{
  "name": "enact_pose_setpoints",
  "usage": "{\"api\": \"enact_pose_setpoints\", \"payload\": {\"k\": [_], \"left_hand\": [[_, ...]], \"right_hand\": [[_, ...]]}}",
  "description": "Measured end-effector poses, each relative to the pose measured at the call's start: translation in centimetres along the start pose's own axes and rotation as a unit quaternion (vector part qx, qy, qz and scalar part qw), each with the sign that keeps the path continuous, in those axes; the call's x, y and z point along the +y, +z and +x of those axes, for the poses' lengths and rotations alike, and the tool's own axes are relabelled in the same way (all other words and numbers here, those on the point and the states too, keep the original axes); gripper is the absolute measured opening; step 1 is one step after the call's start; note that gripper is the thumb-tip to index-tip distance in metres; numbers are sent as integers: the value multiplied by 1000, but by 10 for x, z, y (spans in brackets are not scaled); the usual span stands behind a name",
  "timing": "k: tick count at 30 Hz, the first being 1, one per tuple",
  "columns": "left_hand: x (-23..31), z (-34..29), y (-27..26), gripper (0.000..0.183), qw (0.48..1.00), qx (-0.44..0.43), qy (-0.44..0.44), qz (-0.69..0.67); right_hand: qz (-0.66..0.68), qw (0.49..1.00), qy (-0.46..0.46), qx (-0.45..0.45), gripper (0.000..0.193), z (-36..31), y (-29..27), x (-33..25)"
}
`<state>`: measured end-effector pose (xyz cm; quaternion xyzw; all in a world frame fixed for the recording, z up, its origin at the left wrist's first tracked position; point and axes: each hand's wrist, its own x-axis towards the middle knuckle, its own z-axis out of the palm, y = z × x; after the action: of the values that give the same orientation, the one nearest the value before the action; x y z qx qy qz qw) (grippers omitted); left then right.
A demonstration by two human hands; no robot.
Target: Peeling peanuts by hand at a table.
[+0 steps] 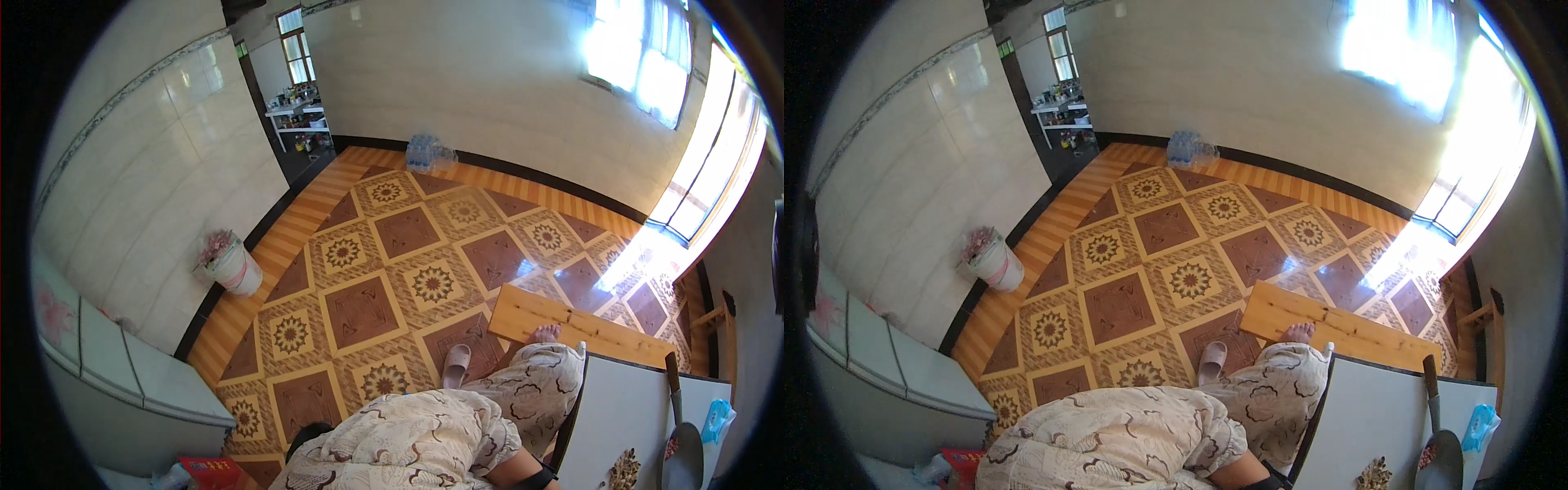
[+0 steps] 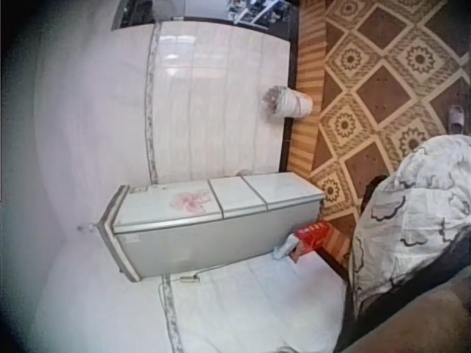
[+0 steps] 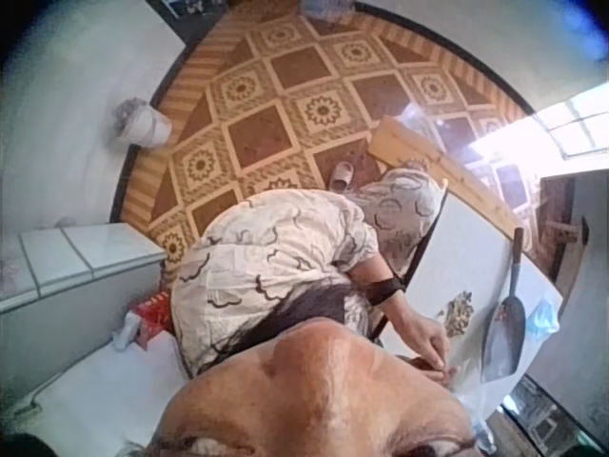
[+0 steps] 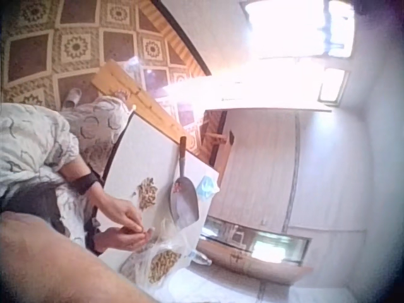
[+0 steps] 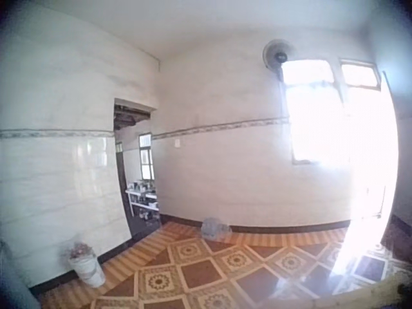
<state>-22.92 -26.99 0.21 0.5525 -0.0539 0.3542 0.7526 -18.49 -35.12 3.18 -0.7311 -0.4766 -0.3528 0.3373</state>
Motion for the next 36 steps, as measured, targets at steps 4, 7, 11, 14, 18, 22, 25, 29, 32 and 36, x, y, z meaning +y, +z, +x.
{"api": "enact_pose_setpoints", "payload": {"k": [4,7,11,14,18,22,25,29,32,36], "left_hand": [[-1,19,-7,24,980,-106,-157,-56],[-2,36,-9,25,952,-115,-236,-161],[-23,42,-13,17,918,-79,-315,-227],[-40,39,-25,14,906,-111,-335,-235],[-65,29,-34,15,852,-150,-379,-329],[-62,27,-32,8,856,-136,-394,-306],[-63,34,-40,5,874,-121,-389,-264],[-90,49,-58,13,873,-58,-365,-318],[-62,77,-104,16,900,-28,-352,-257],[-26,120,-83,28,866,5,-416,-276]], "right_hand": [[-92,995,-22,6,30,7,-4,8],[-108,978,143,-108,30,7,2,41],[-133,925,235,-266,28,21,-5,52],[-51,960,-30,-275,25,21,-5,65],[-50,944,19,-327,24,23,-12,37],[-30,942,40,-331,33,6,-7,60],[-14,952,55,-301,37,12,33,111],[180,944,184,-208,40,1,53,103],[267,839,367,-302,42,24,72,87],[216,830,479,-190,39,38,23,103]]}}
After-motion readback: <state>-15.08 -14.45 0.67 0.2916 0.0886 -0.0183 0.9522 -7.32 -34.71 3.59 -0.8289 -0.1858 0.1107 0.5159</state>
